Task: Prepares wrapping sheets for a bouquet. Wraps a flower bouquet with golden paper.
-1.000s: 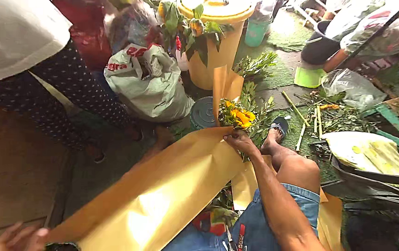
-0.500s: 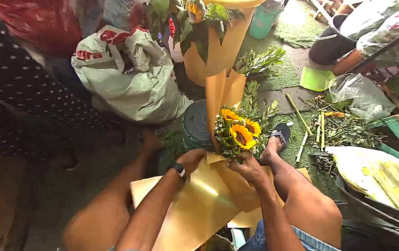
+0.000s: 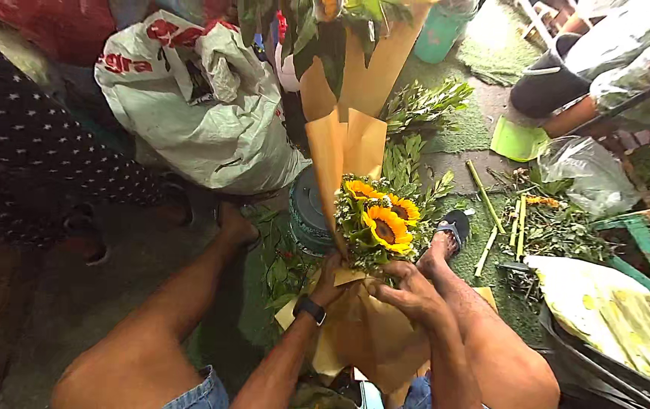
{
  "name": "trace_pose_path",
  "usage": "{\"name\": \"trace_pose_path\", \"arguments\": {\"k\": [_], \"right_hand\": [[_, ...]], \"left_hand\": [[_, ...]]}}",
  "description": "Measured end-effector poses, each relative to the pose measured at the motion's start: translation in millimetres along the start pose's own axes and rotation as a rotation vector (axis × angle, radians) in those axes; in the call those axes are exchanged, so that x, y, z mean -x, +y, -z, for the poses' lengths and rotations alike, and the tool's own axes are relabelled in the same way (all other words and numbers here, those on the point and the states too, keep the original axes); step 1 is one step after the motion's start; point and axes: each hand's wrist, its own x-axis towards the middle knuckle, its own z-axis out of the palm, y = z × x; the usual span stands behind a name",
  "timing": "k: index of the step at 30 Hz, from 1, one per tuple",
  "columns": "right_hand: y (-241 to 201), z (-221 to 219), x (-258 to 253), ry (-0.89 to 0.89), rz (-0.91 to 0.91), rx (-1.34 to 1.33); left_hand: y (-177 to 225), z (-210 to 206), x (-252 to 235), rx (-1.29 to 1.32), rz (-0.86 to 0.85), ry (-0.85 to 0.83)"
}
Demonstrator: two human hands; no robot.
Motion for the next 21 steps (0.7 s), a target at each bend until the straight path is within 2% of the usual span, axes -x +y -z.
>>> {"name": "trace_pose_path", "arguments": {"k": [3, 5, 6, 9, 13, 17, 21], "right_hand": [[-36, 27, 30, -0.070, 0.178, 0.073], [-48, 39, 51, -0.036, 0.262, 0.077], [-52, 42, 60, -0.009, 0.287, 0.088], [-64, 45, 83, 0.072, 0.312, 0.136], [-74, 40, 106, 0.144, 0.318, 0.191], [-92, 40, 140, 0.187, 0.388, 0.199], [-122, 59, 199, 0.208, 0.416, 0.184]], "left_hand": [[27, 22, -7, 0.209, 0.012, -0.016], [44, 41, -21, 0.316, 0.032, -0.033], [49, 49, -29, 0.311, 0.050, 0.019], [47, 68, -46, 0.087, 0.152, 0.211], [40, 79, -52, 0.008, 0.127, 0.287], [51, 95, -25, -0.065, 0.123, 0.264], [67, 129, 48, 0.126, 0.040, 0.371]]}}
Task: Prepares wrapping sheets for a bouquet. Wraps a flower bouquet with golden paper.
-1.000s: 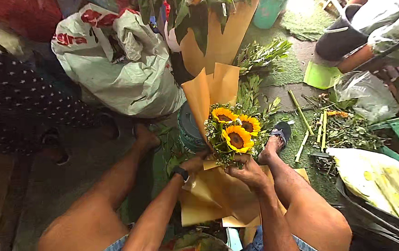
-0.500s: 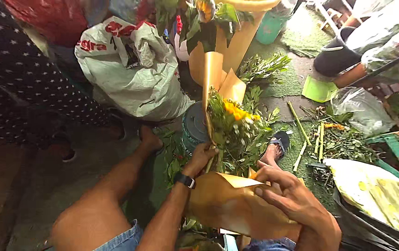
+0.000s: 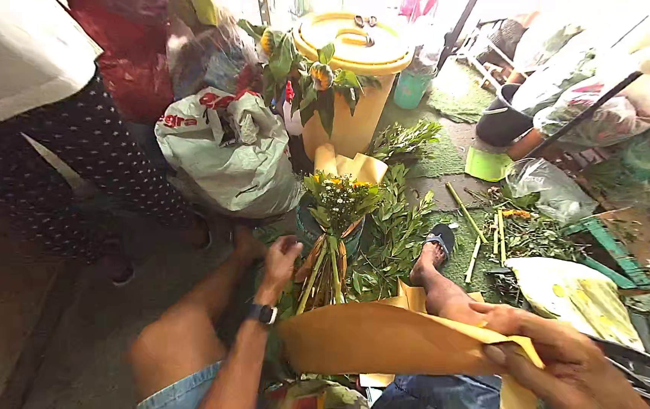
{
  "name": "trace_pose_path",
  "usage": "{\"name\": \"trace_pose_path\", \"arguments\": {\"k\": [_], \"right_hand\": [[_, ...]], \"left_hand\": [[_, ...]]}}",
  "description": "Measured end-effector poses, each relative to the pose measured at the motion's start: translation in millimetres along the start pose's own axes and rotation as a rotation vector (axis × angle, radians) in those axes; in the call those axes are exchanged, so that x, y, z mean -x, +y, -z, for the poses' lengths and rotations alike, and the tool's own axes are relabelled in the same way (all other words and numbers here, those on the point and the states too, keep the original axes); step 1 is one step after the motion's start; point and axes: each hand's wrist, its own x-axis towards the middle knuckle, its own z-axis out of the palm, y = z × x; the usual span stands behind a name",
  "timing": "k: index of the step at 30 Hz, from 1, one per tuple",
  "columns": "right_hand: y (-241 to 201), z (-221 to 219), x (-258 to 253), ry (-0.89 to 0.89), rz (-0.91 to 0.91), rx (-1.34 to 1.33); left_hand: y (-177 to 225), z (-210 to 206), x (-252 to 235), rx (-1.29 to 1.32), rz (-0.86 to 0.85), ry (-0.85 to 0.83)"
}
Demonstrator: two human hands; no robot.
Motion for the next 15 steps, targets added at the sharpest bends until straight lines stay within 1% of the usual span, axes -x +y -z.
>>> {"name": "trace_pose_path", "arguments": {"k": [2, 3, 5, 6, 9, 11, 12, 13, 14, 15], "right_hand": [[-26, 24, 20, 0.046, -0.012, 0.000], [-37, 37, 31, 0.088, -0.030, -0.002], [-49, 64, 54, 0.197, -0.099, -0.031], [-49, 76, 69, 0.267, -0.144, -0.038], [-42, 101, 108, 0.480, -0.265, -0.072], [-46, 105, 116, 0.615, -0.331, -0.151], [-51, 102, 116, 0.700, -0.397, -0.161], [-55, 100, 117, 0.772, -0.473, -0.158], [-55, 101, 122, 0.822, -0.540, -0.168], [-52, 102, 127, 0.853, -0.589, -0.180]], "left_hand": [[2, 34, 38, 0.121, 0.041, -0.006], [0, 51, 55, 0.182, 0.065, -0.060], [-9, 76, 80, 0.332, 0.063, -0.278], [-17, 81, 88, 0.414, 0.036, -0.403], [-34, 68, 101, 0.582, -0.005, -0.738], [-33, 51, 111, 0.634, -0.003, -0.967], [-29, 44, 124, 0.642, 0.012, -1.022], [-29, 39, 143, 0.675, 0.042, -0.965], [-39, 33, 159, 0.797, 0.068, -0.879], [-49, 25, 169, 0.928, 0.052, -0.854]]}}
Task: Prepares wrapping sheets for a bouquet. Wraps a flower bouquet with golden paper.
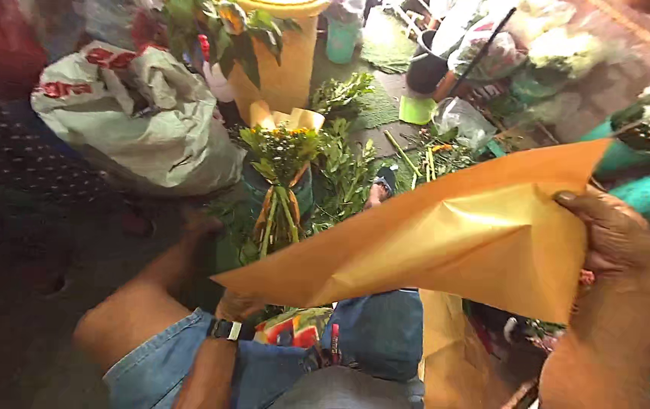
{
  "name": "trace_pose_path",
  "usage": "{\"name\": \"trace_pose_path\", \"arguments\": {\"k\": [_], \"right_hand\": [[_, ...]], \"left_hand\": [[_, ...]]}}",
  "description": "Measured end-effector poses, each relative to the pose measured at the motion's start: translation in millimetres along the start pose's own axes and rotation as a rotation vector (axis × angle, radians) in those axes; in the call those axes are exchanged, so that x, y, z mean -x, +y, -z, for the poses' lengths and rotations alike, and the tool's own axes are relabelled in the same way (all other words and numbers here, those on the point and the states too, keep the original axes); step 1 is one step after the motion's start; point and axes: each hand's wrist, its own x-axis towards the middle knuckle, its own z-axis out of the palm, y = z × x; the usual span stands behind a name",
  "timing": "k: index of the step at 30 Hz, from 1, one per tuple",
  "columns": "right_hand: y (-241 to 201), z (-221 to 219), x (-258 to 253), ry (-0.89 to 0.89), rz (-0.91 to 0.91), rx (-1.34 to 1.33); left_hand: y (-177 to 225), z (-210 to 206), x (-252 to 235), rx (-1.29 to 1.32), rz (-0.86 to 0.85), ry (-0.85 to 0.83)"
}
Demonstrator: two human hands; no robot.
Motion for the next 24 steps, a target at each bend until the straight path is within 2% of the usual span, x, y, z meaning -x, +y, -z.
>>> {"name": "trace_pose_path", "arguments": {"k": [2, 5, 6, 9, 13, 15, 18, 24], "right_hand": [[16, 15, -1, 0.049, -0.062, 0.005], [43, 40, -1, 0.112, -0.130, -0.004], [49, 46, 1, 0.125, -0.142, -0.009], [57, 59, 2, 0.139, -0.153, -0.023], [59, 65, 5, 0.107, -0.108, 0.025], [62, 73, 4, 0.022, -0.022, 0.061], [62, 77, 3, -0.100, 0.113, 0.079], [53, 59, -9, -0.145, 0.303, -0.074]], "left_hand": [[-18, -12, -1, 0.114, -0.066, 0.039], [-21, -49, -20, -0.012, -0.131, 0.386], [-16, -62, -30, -0.056, -0.145, 0.423], [6, -72, -47, -0.112, -0.145, 0.277], [26, -86, -62, -0.492, -0.201, 0.377], [41, -82, -68, -0.570, -0.240, 0.400], [66, -68, -69, -0.534, -0.324, 0.301], [95, -48, -60, -0.403, -0.381, 0.118]]}}
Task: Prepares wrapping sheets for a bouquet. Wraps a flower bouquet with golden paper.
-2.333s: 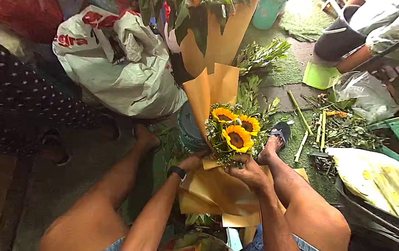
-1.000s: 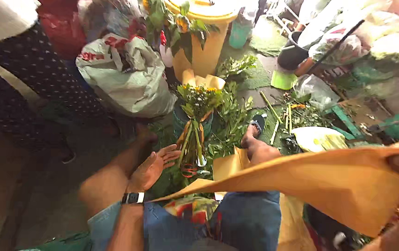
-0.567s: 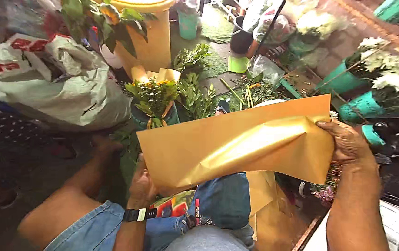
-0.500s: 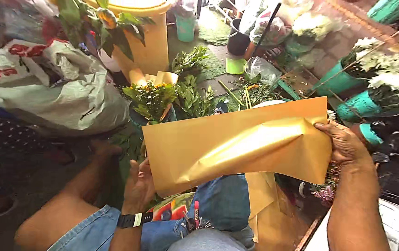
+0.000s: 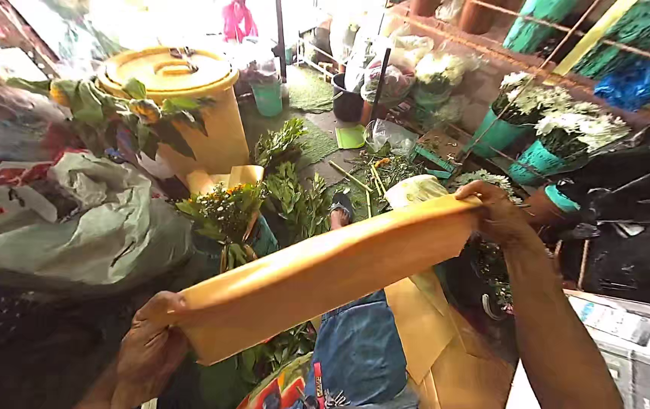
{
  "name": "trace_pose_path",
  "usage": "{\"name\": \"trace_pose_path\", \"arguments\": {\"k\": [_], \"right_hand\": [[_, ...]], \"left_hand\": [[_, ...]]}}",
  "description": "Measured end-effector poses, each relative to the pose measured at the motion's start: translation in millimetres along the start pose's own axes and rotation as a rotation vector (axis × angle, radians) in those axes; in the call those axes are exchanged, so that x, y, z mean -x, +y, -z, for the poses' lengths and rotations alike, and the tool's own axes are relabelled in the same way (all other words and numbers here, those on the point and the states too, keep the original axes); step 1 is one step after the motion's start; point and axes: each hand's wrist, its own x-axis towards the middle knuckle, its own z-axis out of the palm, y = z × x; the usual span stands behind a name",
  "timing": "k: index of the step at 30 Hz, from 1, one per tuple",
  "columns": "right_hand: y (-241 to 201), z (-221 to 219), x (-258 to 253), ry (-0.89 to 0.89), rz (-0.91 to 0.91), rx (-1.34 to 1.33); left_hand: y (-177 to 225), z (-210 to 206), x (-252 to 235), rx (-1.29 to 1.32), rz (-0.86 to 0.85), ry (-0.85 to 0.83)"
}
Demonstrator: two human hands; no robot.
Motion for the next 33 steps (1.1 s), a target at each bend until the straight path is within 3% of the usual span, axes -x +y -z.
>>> {"name": "trace_pose_path", "arguments": {"k": [3, 7, 10, 12, 14, 16, 18, 20, 24, 27, 33], "right_hand": [[-5, -3, -27, -0.136, 0.106, 0.012], [-59, -31, -68, -0.358, 0.178, 0.186], [-115, -88, -94, -0.512, 0.319, 0.402], [-143, -129, -115, -0.709, 0.446, 0.471], [-173, -166, -127, -0.858, 0.516, 0.510], [-202, -191, -131, -0.920, 0.559, 0.591], [-225, -203, -132, -0.881, 0.538, 0.648], [-239, -207, -133, -0.787, 0.437, 0.667], [-244, -209, -133, -0.754, 0.435, 0.653], [-244, -221, -135, -0.824, 0.543, 0.718], [-256, -245, -140, -0.760, 0.514, 0.768]], "left_hand": [[7, 22, 9, -0.163, 0.026, -0.151], [20, 38, 24, -0.539, 0.123, -0.093], [37, -27, 2, -0.872, 0.009, -0.080], [41, -86, -29, -0.937, -0.080, -0.201], [36, -128, -64, -0.872, -0.075, -0.368], [25, -150, -92, -0.607, -0.026, -0.497], [19, -160, -104, -0.245, 0.052, -0.537], [21, -165, -106, -0.104, 0.065, -0.485], [29, -162, -102, -0.078, 0.064, -0.404], [34, -155, -98, -0.092, 0.055, -0.413], [17, -114, -77, -0.133, 0.042, -0.455]]}}
